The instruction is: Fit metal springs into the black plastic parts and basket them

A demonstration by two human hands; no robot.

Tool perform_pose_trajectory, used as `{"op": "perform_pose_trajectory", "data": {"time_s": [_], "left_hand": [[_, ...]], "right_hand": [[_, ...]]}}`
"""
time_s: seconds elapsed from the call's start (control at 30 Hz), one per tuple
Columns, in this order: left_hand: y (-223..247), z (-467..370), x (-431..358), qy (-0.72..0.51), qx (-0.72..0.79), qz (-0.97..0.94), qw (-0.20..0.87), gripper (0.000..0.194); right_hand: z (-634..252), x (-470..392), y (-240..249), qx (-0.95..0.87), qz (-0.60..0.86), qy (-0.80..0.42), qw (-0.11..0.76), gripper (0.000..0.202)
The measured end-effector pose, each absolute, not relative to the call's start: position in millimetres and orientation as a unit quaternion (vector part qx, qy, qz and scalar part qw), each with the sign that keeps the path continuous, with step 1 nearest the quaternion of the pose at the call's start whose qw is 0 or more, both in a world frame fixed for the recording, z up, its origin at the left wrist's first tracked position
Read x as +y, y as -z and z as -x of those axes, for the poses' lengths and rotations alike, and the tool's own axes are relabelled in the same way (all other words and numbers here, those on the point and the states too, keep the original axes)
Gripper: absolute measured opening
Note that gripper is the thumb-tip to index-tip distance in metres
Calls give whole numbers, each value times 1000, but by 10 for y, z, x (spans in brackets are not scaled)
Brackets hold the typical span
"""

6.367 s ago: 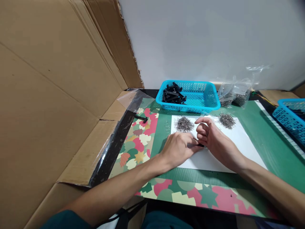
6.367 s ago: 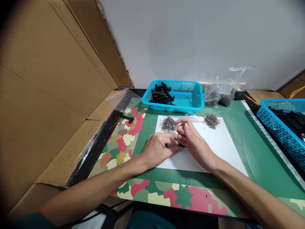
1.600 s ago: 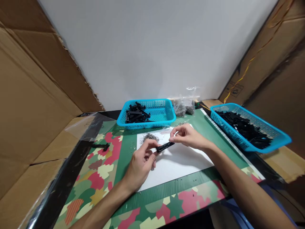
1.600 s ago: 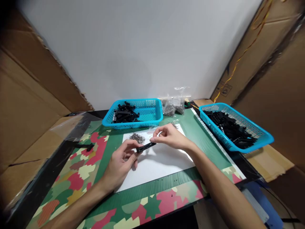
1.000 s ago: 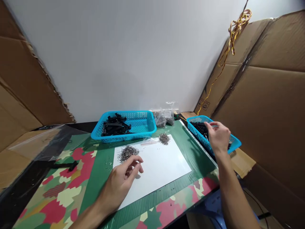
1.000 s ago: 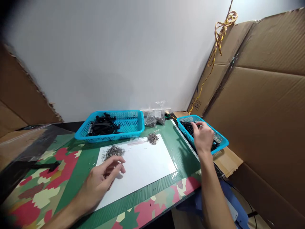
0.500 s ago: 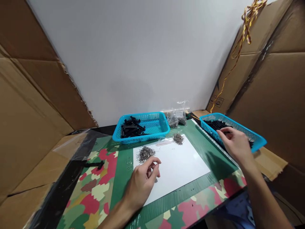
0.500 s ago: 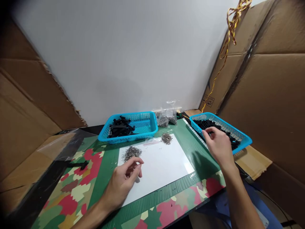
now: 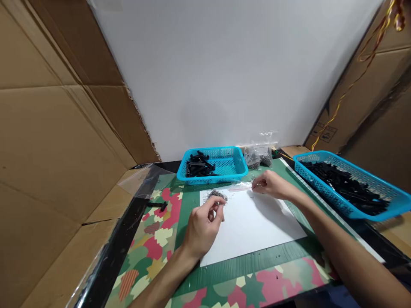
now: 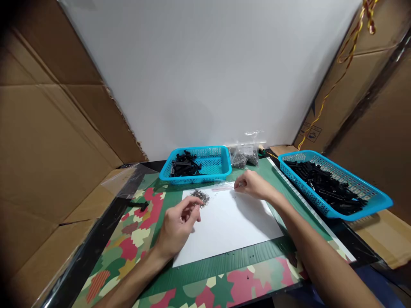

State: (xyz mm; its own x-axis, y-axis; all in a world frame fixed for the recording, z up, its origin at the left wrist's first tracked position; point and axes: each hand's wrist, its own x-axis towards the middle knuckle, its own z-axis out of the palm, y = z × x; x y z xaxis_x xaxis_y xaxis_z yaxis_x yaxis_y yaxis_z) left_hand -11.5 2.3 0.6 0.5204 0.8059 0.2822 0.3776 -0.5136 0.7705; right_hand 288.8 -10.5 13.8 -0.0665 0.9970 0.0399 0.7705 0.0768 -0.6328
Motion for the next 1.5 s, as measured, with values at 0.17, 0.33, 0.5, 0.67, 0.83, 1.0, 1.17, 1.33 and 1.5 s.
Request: {"op": "perform_pose_trajectory", "data": {"time_s": [0.17, 0.33, 0.5, 0.67, 0.83, 1.0, 1.17, 1.33, 1.5], "left_hand": [[-23, 205, 147, -324, 371, -850, 185, 19], [-250, 257, 399, -340, 470, -805, 127, 22], [-579, 281, 917, -259, 540, -798, 71, 21], [-672, 218, 1497, -210, 513, -830, 70, 17], [-610, 72, 1786, -175, 474, -860, 69, 19], [-554, 10, 1880, -132, 470, -869, 77, 24], [-612, 56, 1869, -151, 483, -858, 92, 29], [-735, 103, 1740, -247, 483, -828, 142, 15], [-772, 67, 1312, -262, 433, -798, 328, 37]], "right_hand": [[-2817, -211, 36, -680, 630, -254, 275, 15], [-2737, -201, 145, -668, 628, -277, 288, 13], [-2700, -227, 193, -681, 611, -285, 287, 14], [-2639, -249, 178, -684, 603, -290, 290, 12], [-2637, -227, 187, -691, 597, -293, 284, 7], [-2679, -250, 200, -695, 582, -305, 294, 4], [-2670, -253, 121, -688, 548, -313, 358, 7], [-2673, -224, 51, -672, 503, -342, 423, 19], [-2671, -239, 39, -610, 466, -409, 494, 30]]}}
